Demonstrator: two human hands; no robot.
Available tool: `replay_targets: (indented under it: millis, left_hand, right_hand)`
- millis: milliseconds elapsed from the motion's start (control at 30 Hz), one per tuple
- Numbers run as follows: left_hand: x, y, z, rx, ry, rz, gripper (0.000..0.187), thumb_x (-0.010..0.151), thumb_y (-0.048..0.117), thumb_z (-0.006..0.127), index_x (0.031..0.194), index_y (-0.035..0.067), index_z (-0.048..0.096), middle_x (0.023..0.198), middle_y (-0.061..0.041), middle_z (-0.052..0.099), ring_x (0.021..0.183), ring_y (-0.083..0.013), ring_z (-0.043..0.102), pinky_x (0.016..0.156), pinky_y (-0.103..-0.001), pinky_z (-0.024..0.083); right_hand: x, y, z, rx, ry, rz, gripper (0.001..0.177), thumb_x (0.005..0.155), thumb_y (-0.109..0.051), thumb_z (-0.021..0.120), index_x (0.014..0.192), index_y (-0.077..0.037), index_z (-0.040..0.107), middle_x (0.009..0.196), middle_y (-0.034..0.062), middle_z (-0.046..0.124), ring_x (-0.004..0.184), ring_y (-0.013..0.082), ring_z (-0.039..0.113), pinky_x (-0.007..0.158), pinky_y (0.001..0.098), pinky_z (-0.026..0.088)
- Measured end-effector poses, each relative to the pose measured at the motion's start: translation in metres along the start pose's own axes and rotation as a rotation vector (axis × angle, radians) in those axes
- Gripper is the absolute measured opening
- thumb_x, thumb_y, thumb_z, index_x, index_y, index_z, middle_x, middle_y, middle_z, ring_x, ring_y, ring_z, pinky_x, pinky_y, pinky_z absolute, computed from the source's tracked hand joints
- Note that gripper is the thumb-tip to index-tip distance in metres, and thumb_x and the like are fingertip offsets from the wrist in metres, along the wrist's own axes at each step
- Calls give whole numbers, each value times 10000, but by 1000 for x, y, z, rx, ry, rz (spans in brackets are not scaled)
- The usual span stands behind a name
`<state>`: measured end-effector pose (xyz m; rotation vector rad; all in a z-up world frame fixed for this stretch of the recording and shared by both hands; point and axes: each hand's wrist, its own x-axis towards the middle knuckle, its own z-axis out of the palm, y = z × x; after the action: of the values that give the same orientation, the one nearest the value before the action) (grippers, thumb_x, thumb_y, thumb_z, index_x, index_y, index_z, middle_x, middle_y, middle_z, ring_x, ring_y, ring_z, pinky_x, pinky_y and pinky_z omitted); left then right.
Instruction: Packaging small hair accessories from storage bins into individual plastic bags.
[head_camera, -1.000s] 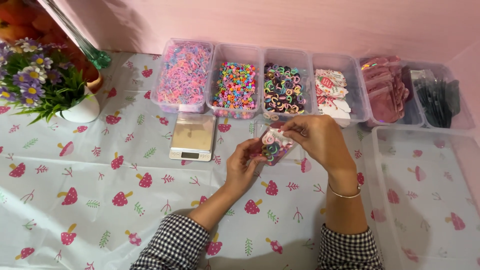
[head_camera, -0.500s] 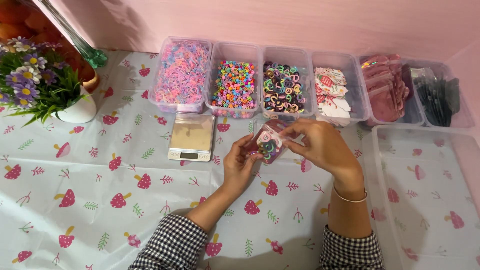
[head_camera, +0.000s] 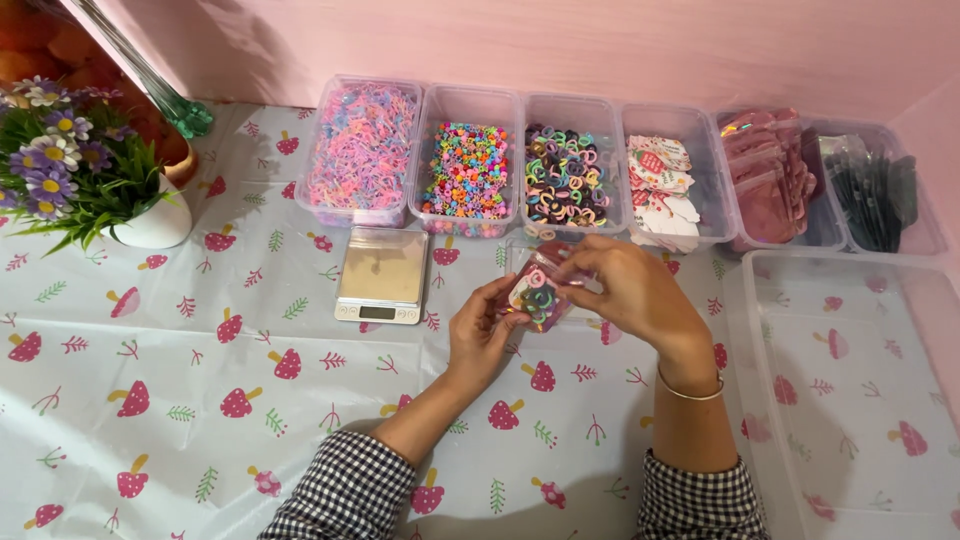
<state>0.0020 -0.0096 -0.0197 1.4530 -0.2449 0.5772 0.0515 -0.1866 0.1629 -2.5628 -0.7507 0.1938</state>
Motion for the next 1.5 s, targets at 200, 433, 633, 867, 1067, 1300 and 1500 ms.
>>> replay_targets:
  millis: [200, 433, 633, 867, 1067, 1300, 1500]
  left_hand:
    - [-2, 1, 1, -31, 2, -10, 549, 812, 1, 807, 1322, -48, 609, 1141, -214, 738, 968, -272, 751, 810, -342, 619]
    - [-4, 1, 2, -16, -30, 53, 561, 816, -6, 802, 1333, -58, 591, 1161, -237, 712, 1022, -356, 734, 831, -393, 616]
    - [-5, 2, 3, -3, -56, 76, 565, 812, -28, 799, 1337, -60, 592, 1169, -231, 708, 1047, -360, 726, 834, -386, 617]
    - [-2, 10, 6, -31, -58, 58, 579, 842, -43, 773, 1371, -60, 538, 1202, -241, 679, 1032, -364, 723, 785, -365, 633]
    - [-6, 5, 7, -63, -73, 41, 589, 840, -63, 765, 1377, -54, 524, 1232, -225, 672, 1072, -364, 709, 768, -340, 639]
    - [-6, 8, 10, -94, -80, 22, 587, 861, -56, 749, 1391, -46, 496, 1271, -188, 667, 1119, -286, 694, 766, -277, 635]
    - [9, 32, 11, 59, -157, -27, 706, 812, 116, 849, 1396, -44, 485, 1169, -228, 664, 1099, -398, 680, 854, -476, 609]
  right_hand:
    - [4, 4, 7, -24, -20, 21, 174, 795, -180, 797, 960, -126, 797, 971, 44, 746, 830, 282, 709, 720, 408, 570]
    - [4, 10, 8, 16, -46, -8, 134, 834, -165, 761, 936, -82, 788, 944, 86, 730, 793, 320, 708, 715, 416, 569]
    - [1, 12, 9, 6, -70, -27, 154, 806, -160, 778, 922, -59, 776, 949, 103, 720, 797, 353, 710, 714, 446, 571]
    - [-3, -2, -5, 135, 11, -75, 287, 826, -145, 789, 1103, -81, 750, 950, 113, 724, 852, 298, 724, 718, 362, 608]
    - [-5, 19, 6, 237, -16, -135, 297, 843, -161, 779, 1124, -68, 760, 975, 150, 704, 849, 302, 688, 719, 382, 599]
    - [-2, 21, 7, 281, 1, -181, 231, 820, -126, 793, 1040, -55, 793, 917, 150, 680, 742, 278, 642, 671, 379, 570]
    - [-4, 24, 3, 407, 151, -151, 290, 793, -46, 821, 1041, -51, 669, 740, 78, 656, 666, 171, 634, 618, 290, 566]
